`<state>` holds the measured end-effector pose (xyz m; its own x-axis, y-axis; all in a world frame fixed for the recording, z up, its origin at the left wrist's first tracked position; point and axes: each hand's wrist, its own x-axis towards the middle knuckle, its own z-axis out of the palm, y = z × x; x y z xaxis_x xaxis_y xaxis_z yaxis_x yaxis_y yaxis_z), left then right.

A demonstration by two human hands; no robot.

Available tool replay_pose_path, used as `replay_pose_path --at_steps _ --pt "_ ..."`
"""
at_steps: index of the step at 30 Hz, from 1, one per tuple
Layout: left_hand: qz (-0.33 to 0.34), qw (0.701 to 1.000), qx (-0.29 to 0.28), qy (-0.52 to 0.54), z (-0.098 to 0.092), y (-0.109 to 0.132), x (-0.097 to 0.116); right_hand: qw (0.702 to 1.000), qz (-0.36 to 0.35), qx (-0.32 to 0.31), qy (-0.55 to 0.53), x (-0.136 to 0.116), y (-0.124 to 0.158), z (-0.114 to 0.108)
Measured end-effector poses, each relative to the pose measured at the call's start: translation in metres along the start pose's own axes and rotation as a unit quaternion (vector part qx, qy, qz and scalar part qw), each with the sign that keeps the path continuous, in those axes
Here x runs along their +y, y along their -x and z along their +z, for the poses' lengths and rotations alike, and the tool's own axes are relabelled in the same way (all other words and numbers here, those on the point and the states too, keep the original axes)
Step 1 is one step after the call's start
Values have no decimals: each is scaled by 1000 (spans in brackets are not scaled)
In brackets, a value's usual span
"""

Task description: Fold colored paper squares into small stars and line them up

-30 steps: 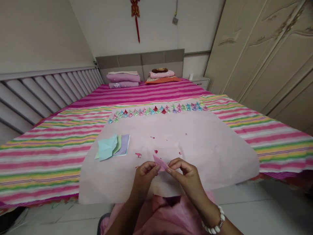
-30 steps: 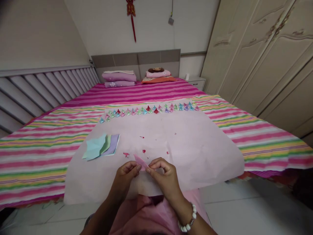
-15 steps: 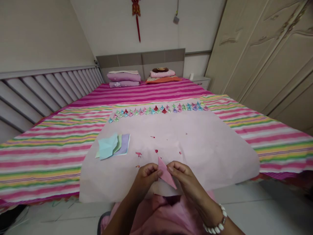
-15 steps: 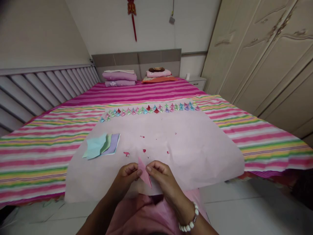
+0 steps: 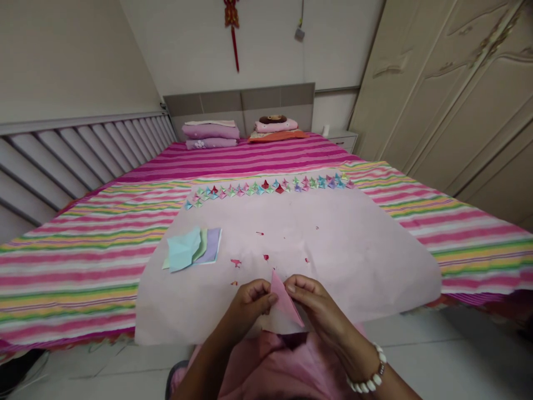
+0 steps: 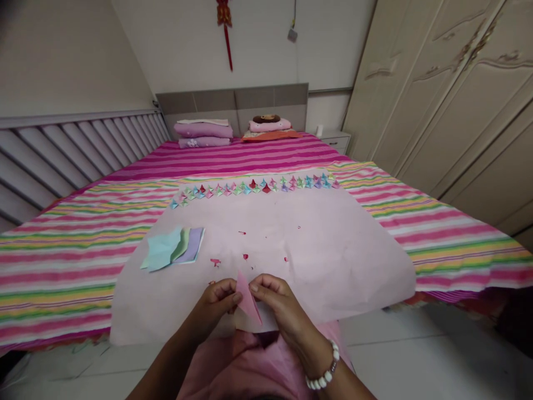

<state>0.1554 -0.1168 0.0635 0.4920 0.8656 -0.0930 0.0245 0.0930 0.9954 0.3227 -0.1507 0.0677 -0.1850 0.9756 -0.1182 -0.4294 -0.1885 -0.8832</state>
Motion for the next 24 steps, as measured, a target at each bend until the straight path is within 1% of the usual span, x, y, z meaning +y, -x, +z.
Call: replay_pose_path --at_steps 5,9,12,14,16,18,20,22,24 --pt "-15 999 -25 18 -1 1 -1 1000 0 -4 11 -1 0 0" --pt "-12 999 -24 25 -1 1 0 998 -7 10 55 -3 -1 -3" --pt "-14 1000 -4 27 -1 -1 3 997 -25 -2 79 -4 -1 -5" --pt "-21 999 19 27 0 -3 4 996 -33 -19 87 -4 -2 -5" --pt "-26 998 46 26 2 -5 5 994 -38 -16 100 -4 -3 -4" --pt "-23 996 83 29 5 -7 4 991 -49 13 126 -1 -5 -3" --pt "-14 992 123 25 11 -8 3 982 -73 59 165 2 -8 -2" --pt "-5 990 144 7 17 -8 2 965 -109 103 213 6 -10 -2" --pt "15 988 152 -33 25 -8 2 942 -153 137 267 9 -10 -1"
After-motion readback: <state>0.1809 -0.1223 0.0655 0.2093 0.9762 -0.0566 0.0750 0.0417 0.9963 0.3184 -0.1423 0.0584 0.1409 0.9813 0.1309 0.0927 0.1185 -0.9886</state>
